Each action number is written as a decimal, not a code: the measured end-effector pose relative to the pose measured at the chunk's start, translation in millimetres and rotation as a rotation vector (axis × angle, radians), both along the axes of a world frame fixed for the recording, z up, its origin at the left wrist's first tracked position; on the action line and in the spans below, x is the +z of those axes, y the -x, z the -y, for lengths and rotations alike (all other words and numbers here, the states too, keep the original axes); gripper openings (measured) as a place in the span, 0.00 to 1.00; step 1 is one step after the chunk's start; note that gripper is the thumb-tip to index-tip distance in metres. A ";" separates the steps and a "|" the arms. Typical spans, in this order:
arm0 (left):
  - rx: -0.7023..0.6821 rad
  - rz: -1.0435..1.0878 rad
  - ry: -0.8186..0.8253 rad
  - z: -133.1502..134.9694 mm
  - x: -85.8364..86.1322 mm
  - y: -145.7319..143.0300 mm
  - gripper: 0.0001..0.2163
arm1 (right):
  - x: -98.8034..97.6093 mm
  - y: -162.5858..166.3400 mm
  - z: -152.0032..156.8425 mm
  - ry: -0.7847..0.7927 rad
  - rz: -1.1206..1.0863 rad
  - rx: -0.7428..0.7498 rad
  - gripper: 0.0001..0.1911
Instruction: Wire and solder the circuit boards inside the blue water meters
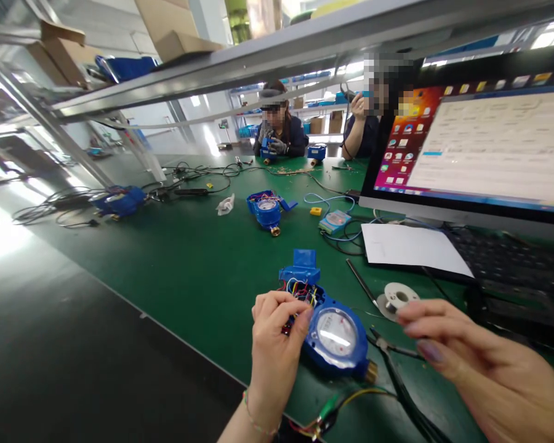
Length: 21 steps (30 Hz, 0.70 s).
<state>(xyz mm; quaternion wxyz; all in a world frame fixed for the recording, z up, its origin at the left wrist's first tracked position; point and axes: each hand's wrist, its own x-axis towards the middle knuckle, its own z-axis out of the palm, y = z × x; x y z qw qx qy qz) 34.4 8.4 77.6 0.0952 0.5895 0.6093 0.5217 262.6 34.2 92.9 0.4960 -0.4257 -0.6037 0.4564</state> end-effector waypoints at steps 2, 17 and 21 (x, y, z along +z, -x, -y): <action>-0.085 0.045 -0.006 1.3 2.4 -4.7 0.04 | 14.4 36.0 -11.2 0.086 -0.061 0.118 0.09; -0.216 0.059 0.076 3.2 4.9 -3.9 0.07 | -6.9 95.1 -23.7 0.501 -0.634 0.100 0.13; -0.225 0.054 0.073 2.0 3.8 -4.1 0.06 | -6.1 94.2 -22.3 0.540 -0.637 0.137 0.13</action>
